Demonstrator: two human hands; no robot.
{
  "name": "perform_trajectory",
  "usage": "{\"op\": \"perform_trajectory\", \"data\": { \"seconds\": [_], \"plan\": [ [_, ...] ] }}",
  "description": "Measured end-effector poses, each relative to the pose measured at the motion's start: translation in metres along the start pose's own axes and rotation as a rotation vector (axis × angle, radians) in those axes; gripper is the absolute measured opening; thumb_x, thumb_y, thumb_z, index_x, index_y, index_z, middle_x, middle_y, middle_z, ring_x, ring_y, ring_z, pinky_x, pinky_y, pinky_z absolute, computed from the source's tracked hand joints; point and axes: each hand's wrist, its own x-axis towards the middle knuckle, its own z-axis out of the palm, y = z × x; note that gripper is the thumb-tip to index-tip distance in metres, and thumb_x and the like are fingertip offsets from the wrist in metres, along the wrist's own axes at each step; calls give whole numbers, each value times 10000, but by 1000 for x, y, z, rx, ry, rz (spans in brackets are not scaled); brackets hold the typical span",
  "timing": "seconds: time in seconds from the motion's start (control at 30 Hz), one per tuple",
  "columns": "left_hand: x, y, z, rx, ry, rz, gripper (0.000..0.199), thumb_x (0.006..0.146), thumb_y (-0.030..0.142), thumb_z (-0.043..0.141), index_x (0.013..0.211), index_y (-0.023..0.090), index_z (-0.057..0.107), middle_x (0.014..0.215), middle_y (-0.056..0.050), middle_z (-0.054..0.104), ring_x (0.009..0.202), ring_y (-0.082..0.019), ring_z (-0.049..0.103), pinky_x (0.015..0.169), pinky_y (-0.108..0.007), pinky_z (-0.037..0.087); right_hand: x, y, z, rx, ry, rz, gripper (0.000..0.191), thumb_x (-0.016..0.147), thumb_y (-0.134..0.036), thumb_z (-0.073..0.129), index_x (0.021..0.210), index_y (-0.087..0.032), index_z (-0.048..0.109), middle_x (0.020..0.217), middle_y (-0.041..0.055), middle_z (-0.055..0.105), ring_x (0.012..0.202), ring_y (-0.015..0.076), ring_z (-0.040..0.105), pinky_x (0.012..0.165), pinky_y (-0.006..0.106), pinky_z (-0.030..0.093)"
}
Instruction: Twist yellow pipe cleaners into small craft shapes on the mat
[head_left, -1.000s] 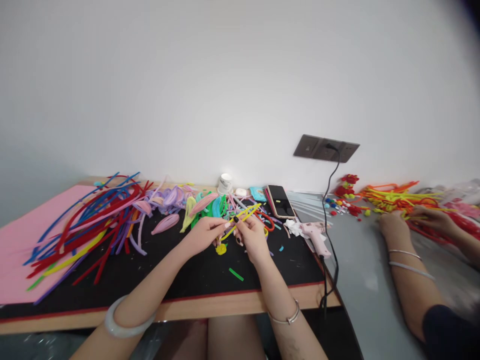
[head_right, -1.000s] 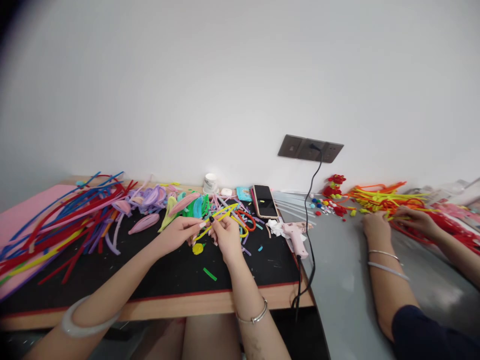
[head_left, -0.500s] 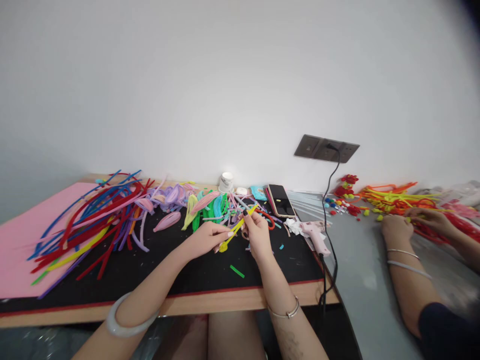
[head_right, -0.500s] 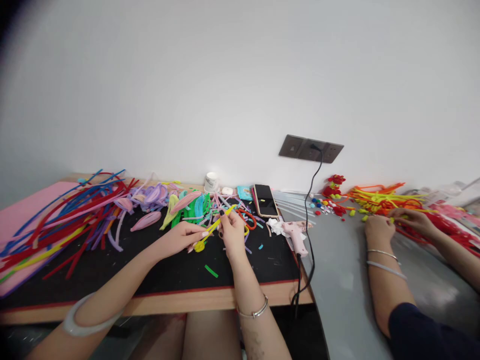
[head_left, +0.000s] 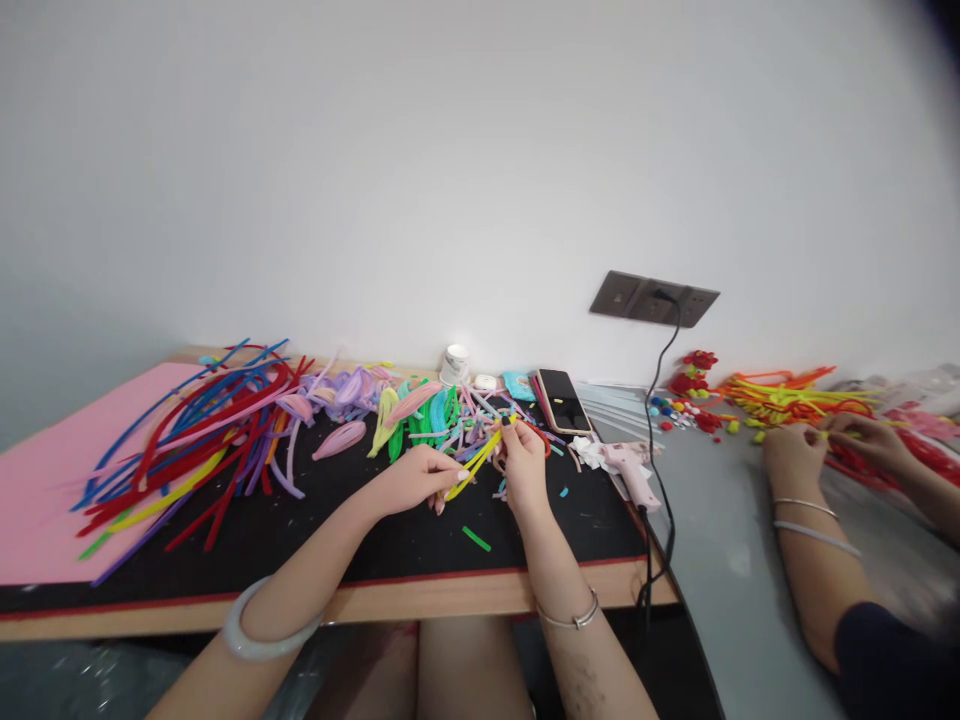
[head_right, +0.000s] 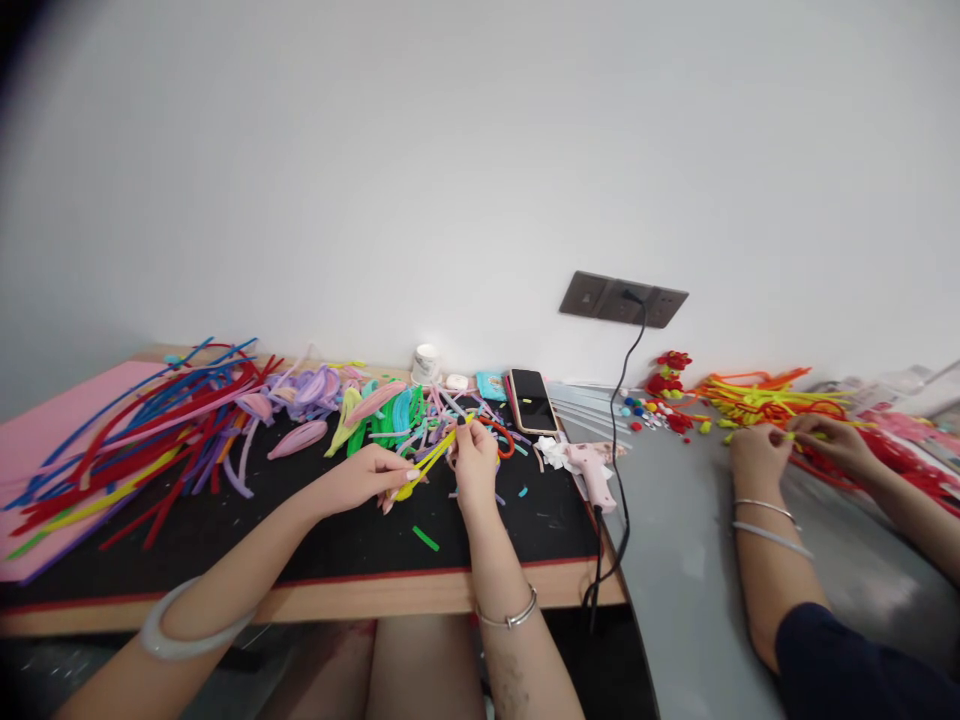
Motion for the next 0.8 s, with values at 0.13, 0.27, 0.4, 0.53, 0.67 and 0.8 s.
{"op": "perform_trajectory", "data": {
  "seconds": [0.13,0.27,0.4,0.53,0.67,0.8],
  "plan": [
    [-1,2,1,-1,-41,-23,342,790,399,532,616,113,606,461,6,531,412,-93,505,462,-201,412,0,-2,1,-9,21,3,240,727,-385,561,653,-163,510,444,-81,349,361,45,267,361,183,188],
    [-2,3,1,4,-72,-31,329,777,384,555,611,105,608,465,6,540,421,-92,516,469,-196,422,0,-3,1,36,23,6,240,709,-382,579,636,-167,501,447,-79,358,358,43,262,356,184,180],
    [-1,2,2,1,-73,-22,332,784,382,547,633,99,632,480,4,551,424,-90,520,467,-195,423,1,-2,0,83,36,-17,229,700,-354,606,622,-166,503,446,-78,364,361,44,272,356,184,177],
    [2,2,-1,-4,146,32,271,789,329,546,724,100,676,479,5,563,442,-93,525,468,-197,424,3,-4,-1,116,100,-55,229,708,-324,602,598,-165,480,441,-79,361,367,41,267,357,182,179],
    [5,2,-7,-84,482,50,283,739,269,593,956,110,682,528,0,608,485,-113,553,486,-223,462,4,-6,-2,124,176,-111,276,723,-317,576,550,-176,414,422,-82,361,362,43,275,355,183,210],
    [5,1,-11,-104,547,110,250,708,258,634,915,133,695,611,-23,660,536,-134,595,553,-274,523,5,-5,-3,161,192,-96,238,714,-315,583,587,-174,439,451,-72,431,366,49,325,363,187,256]
  ]
}}
